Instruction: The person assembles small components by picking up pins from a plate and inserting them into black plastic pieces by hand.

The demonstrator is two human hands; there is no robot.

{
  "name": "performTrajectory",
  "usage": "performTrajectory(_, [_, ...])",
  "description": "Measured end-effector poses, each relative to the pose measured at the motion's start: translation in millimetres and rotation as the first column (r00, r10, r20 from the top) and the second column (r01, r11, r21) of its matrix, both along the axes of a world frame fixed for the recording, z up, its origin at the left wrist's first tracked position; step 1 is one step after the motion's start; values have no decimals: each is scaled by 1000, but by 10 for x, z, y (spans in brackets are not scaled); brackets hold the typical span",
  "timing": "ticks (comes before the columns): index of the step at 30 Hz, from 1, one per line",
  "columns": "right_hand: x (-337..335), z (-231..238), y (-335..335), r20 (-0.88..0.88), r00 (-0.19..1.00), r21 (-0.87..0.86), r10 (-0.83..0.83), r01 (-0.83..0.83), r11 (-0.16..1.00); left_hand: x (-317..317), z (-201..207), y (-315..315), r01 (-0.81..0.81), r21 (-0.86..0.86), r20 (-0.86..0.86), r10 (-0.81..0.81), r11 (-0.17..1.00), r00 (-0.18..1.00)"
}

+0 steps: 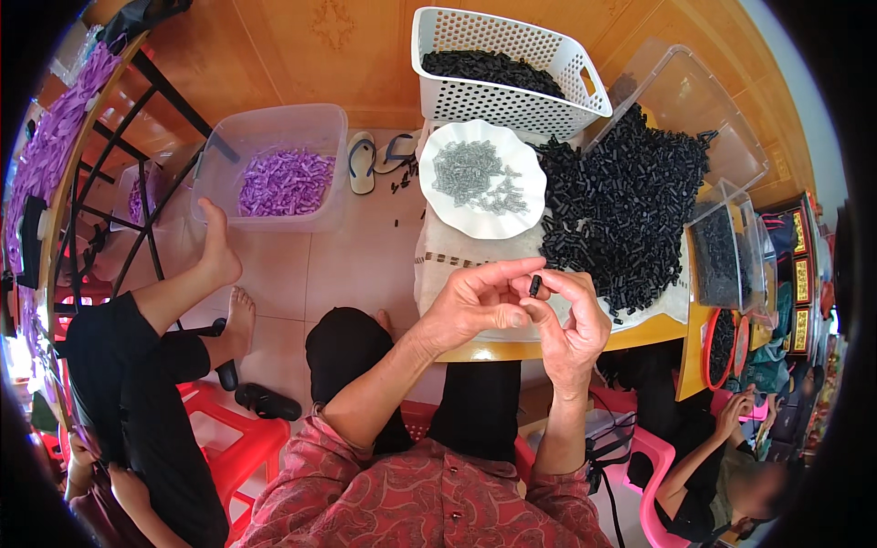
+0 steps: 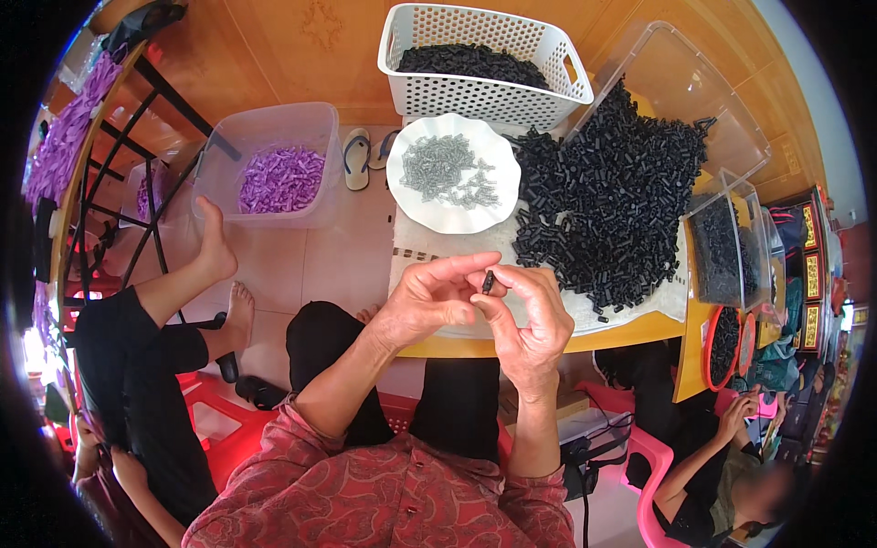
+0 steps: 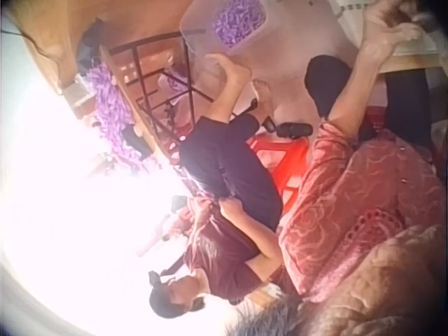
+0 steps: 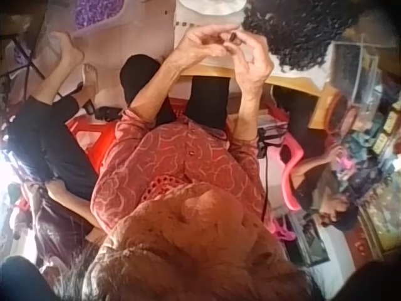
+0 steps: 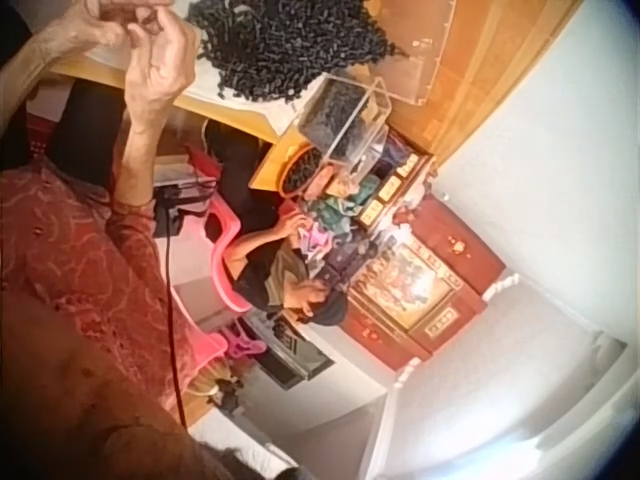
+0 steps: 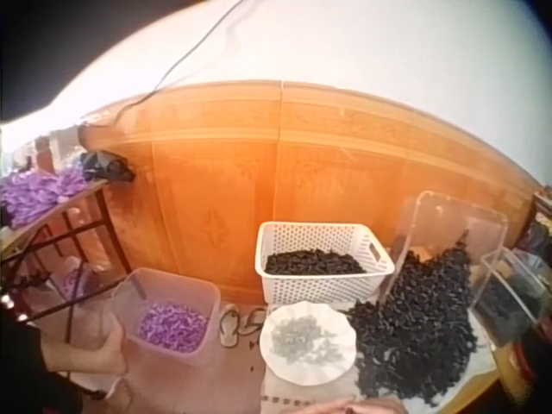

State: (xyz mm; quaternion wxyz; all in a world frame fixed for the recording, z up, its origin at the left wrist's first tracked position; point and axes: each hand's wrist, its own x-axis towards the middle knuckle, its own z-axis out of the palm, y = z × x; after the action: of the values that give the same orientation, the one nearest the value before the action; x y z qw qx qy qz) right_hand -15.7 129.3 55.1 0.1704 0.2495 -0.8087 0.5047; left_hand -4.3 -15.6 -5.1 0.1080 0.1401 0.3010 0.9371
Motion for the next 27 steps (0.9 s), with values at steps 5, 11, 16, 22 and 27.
performTrajectory(5, [35, -38, 14, 35, 999, -30, -4, 5, 1000, 33, 4, 14, -41, -144, 17, 44, 989, 999])
performTrajectory(11, [54, -89, 18, 60, 998, -58, -19, 22, 998, 48, -21, 20, -56, -177, 40, 64, 983, 997])
performTrajectory(16, [54, -154, 30, 40, 999, -58, -21, 24, 998, 50, -60, 25, -73, -199, 37, 82, 977, 996])
performTrajectory(22, [84, -166, 24, 32, 999, -87, -16, 19, 996, 55, -51, 20, -69, -189, 16, 74, 980, 997])
performTrajectory(27, [77, -177, 36, 13, 999, -99, -29, 30, 995, 25, 17, 54, -50, -169, -4, 50, 984, 999])
